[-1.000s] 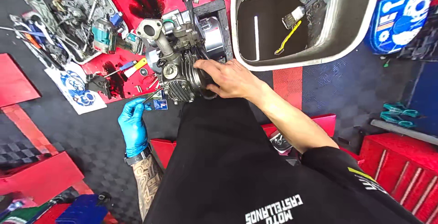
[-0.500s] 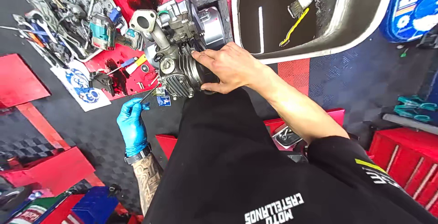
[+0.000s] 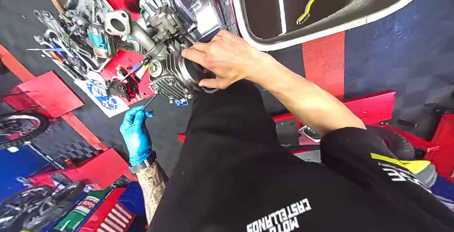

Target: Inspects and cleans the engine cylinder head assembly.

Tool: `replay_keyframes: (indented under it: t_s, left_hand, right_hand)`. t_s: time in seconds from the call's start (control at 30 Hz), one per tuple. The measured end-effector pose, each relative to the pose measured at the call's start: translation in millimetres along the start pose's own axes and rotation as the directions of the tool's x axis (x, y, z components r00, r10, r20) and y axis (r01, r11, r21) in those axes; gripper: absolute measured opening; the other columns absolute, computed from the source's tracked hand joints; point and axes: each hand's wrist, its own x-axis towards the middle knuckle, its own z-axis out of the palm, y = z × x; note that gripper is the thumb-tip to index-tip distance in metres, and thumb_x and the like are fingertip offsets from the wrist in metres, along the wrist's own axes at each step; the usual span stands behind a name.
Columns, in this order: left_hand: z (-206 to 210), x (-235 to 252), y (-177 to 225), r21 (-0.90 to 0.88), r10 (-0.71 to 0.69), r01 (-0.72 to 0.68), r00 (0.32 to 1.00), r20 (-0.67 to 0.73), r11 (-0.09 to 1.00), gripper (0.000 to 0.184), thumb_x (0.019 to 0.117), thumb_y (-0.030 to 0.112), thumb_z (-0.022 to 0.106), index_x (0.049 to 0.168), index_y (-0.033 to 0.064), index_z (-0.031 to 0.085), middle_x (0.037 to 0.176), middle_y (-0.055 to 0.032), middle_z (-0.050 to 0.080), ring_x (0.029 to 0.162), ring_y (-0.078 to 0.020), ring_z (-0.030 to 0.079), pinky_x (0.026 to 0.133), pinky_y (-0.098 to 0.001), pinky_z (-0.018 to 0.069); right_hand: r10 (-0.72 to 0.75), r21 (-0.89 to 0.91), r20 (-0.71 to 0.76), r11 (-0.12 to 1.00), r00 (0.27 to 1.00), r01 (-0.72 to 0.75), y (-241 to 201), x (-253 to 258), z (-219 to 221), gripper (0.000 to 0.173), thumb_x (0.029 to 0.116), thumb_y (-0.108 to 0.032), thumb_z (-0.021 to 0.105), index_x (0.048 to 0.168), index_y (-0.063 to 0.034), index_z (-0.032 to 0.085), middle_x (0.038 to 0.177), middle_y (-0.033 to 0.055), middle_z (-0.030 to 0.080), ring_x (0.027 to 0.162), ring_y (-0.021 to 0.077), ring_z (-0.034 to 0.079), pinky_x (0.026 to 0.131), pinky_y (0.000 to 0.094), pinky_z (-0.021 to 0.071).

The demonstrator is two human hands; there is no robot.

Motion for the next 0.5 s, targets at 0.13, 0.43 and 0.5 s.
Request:
replay_keyframes:
  t_s: [0.13, 0.43, 0.5]
  left_hand:
    - [1.8, 1.2, 8.0, 0.041, -0.008, 0.006, 1.0, 0.03, 0.999, 0.019, 0.1058, 0.004, 0.045, 0.112, 0.0026, 0.064, 0.093, 0.0001, 0.072, 0.085, -0.0139, 0.07, 0.085, -0.0339, 0.0596]
    - [0.9, 3.2, 8.0, 0.017, -0.044, 0.043, 0.999, 0.031, 0.999, 0.02, 0.1066, 0.004, 0.044, 0.113, 0.003, 0.063, 0.094, -0.0007, 0.071, 0.085, -0.0147, 0.069, 0.086, -0.0352, 0.0592]
    - [0.7, 3.3, 5.7, 0.007, -0.051, 0.051, 0.998, 0.024, 0.999, 0.02, 0.1066, 0.004, 0.043, 0.112, 0.0036, 0.063, 0.094, -0.0006, 0.071, 0.085, -0.0147, 0.069, 0.087, -0.0351, 0.0592]
  right_hand:
    - [-0.003, 0.015, -0.029, 1.0, 1.0, 0.003, 0.7, -2.9, 4.8, 0.074, 0.0865, -0.056, 0.064, 0.138, -0.0039, 0.058, 0.098, 0.0108, 0.071, 0.073, 0.0288, 0.066, 0.064, 0.0483, 0.0491]
    - [0.021, 0.134, -0.096, 0.991, 0.995, -0.008, 6.2, -8.6, 9.8, 0.07, 0.0816, -0.05, 0.074, 0.138, -0.0143, 0.054, 0.087, 0.0052, 0.07, 0.073, 0.027, 0.067, 0.067, 0.049, 0.0511]
    - [0.023, 0.136, -0.083, 0.991, 0.996, -0.011, 5.8, -8.5, 7.6, 0.071, 0.0796, -0.043, 0.078, 0.14, -0.0169, 0.052, 0.087, 0.0051, 0.07, 0.073, 0.028, 0.067, 0.066, 0.0489, 0.0513]
